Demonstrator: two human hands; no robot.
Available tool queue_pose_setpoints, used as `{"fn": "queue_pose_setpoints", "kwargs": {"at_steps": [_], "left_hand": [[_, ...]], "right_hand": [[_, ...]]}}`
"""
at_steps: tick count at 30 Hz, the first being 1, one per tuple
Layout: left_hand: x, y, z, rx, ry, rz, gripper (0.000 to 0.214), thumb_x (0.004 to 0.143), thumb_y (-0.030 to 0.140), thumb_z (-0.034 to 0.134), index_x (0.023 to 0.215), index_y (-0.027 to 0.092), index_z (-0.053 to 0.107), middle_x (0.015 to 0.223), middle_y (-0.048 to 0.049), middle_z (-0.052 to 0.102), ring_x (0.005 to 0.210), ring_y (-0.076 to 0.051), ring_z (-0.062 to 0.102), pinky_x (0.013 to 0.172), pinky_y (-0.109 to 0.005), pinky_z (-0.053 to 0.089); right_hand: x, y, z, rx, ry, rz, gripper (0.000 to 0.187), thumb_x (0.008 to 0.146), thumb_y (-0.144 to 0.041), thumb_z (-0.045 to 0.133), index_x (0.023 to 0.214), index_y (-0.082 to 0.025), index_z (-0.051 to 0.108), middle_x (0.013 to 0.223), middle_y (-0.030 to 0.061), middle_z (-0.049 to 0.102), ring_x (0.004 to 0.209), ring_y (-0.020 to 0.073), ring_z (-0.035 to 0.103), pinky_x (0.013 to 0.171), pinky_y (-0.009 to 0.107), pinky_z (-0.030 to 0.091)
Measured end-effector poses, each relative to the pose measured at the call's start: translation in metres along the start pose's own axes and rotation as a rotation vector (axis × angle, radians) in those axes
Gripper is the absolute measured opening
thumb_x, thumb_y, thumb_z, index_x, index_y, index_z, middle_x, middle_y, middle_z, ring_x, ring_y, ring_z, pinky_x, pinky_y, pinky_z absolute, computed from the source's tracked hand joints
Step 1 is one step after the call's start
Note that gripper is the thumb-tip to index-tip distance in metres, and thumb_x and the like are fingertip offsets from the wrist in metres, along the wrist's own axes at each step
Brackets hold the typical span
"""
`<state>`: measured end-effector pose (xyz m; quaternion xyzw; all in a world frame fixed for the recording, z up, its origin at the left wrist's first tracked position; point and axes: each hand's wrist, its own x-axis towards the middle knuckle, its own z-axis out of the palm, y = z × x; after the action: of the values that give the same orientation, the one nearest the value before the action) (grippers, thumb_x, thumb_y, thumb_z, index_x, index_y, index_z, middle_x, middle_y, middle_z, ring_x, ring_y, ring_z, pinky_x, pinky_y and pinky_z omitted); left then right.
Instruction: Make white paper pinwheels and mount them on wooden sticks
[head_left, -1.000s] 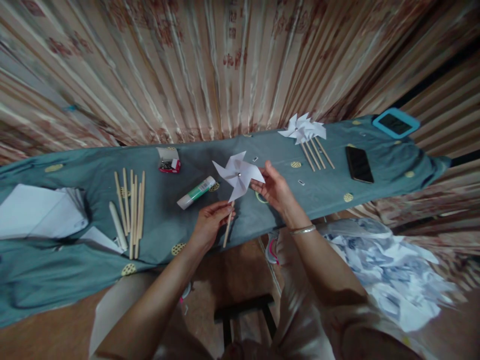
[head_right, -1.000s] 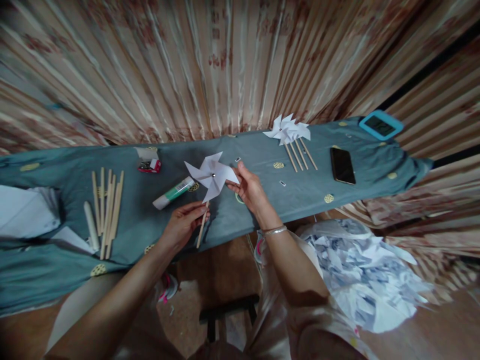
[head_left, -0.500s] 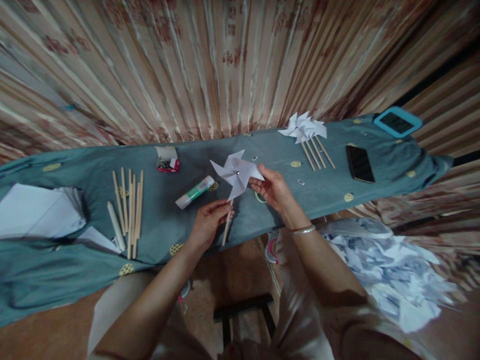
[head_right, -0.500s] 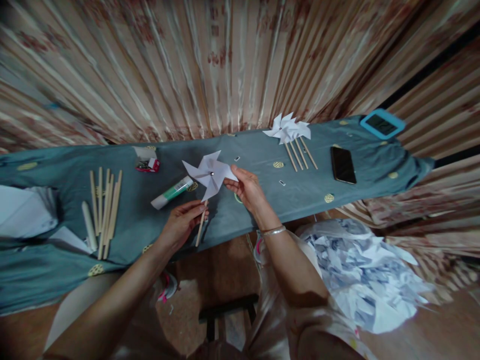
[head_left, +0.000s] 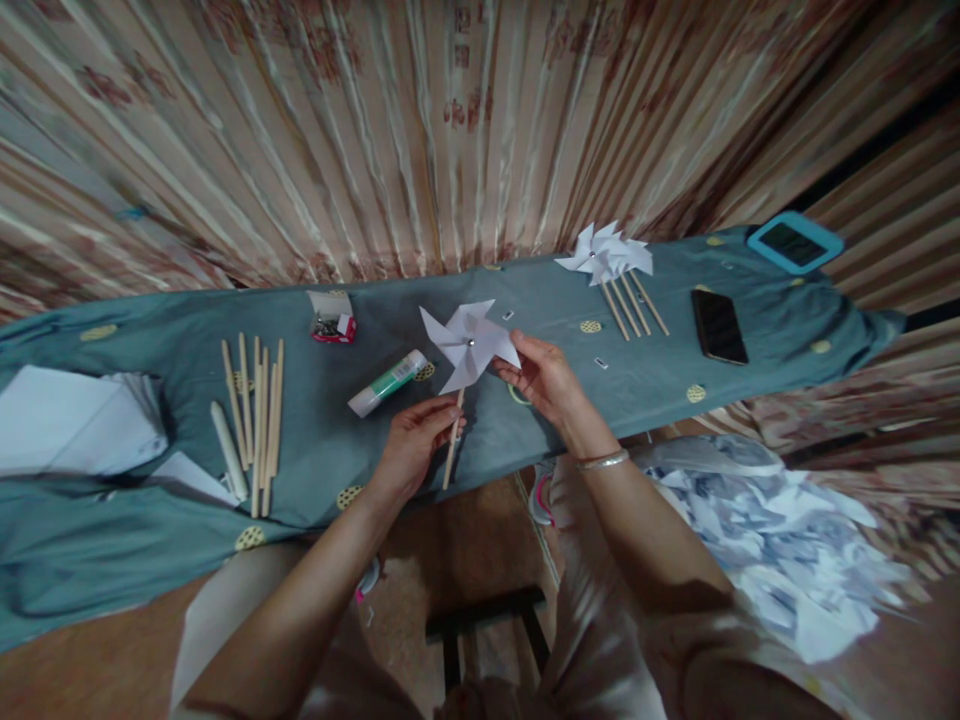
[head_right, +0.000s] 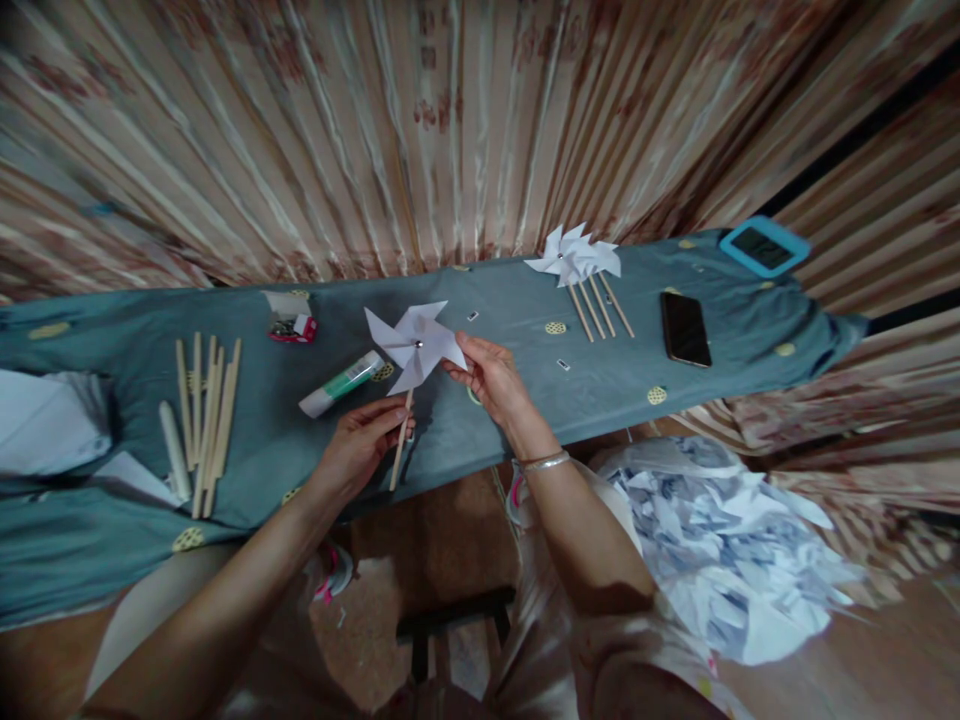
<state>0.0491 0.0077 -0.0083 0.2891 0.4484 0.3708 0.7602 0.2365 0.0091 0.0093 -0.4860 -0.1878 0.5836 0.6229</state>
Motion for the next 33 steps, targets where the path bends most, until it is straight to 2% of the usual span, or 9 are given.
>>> {"fn": "queue_pose_setpoints", "kwargs": {"at_steps": [8, 15, 22, 27, 33], "left_hand": [[0.001, -0.001, -0.001, -0.011, 0.002, 0.017, 0.041, 0.043, 0.030, 0.093, 0.074, 0.012, 0.074, 0.066, -0.0028, 0.070, 0.058, -0.011, 0.063, 0.060, -0.022, 0.050], [0.002, -0.002, -0.002, -0.021, 0.002, 0.029, 0.041, 0.044, 0.030, 0.093, 0.076, 0.012, 0.074, 0.068, -0.0023, 0.071, 0.060, -0.010, 0.063, 0.061, -0.022, 0.051], [0.001, -0.001, -0.001, -0.040, 0.017, 0.020, 0.042, 0.043, 0.030, 0.093, 0.076, 0.012, 0.074, 0.068, -0.0022, 0.071, 0.060, -0.010, 0.063, 0.062, -0.021, 0.051], [0.002, -0.002, -0.002, -0.040, 0.010, 0.025, 0.038, 0.046, 0.027, 0.091, 0.076, 0.013, 0.074, 0.069, -0.0024, 0.071, 0.061, -0.010, 0.064, 0.063, -0.023, 0.051], [0.002, -0.001, 0.000, -0.041, 0.022, 0.027, 0.039, 0.044, 0.029, 0.092, 0.074, 0.013, 0.074, 0.067, -0.0018, 0.071, 0.060, -0.010, 0.063, 0.062, -0.022, 0.050]], "right_hand": [[-0.001, 0.004, 0.000, -0.014, -0.049, -0.015, 0.033, 0.062, -0.044, 0.088, 0.066, -0.020, 0.066, 0.058, -0.0025, 0.067, 0.059, 0.0105, 0.066, 0.056, 0.018, 0.054], [-0.001, 0.007, 0.001, -0.033, -0.074, 0.004, 0.030, 0.064, -0.043, 0.086, 0.073, -0.019, 0.070, 0.068, 0.0017, 0.074, 0.060, 0.0111, 0.066, 0.056, 0.019, 0.054], [-0.006, 0.006, 0.006, -0.069, -0.087, 0.032, 0.027, 0.066, -0.042, 0.085, 0.069, -0.020, 0.070, 0.062, -0.0008, 0.071, 0.058, 0.0093, 0.065, 0.053, 0.016, 0.053], [-0.007, 0.009, 0.008, -0.081, -0.076, 0.062, 0.022, 0.070, -0.038, 0.082, 0.069, -0.019, 0.071, 0.065, 0.0003, 0.072, 0.058, 0.0086, 0.064, 0.054, 0.016, 0.053], [-0.007, 0.012, 0.009, -0.071, -0.087, 0.060, 0.024, 0.067, -0.038, 0.083, 0.073, -0.017, 0.073, 0.067, 0.0012, 0.074, 0.056, 0.0075, 0.064, 0.055, 0.016, 0.053]]}}
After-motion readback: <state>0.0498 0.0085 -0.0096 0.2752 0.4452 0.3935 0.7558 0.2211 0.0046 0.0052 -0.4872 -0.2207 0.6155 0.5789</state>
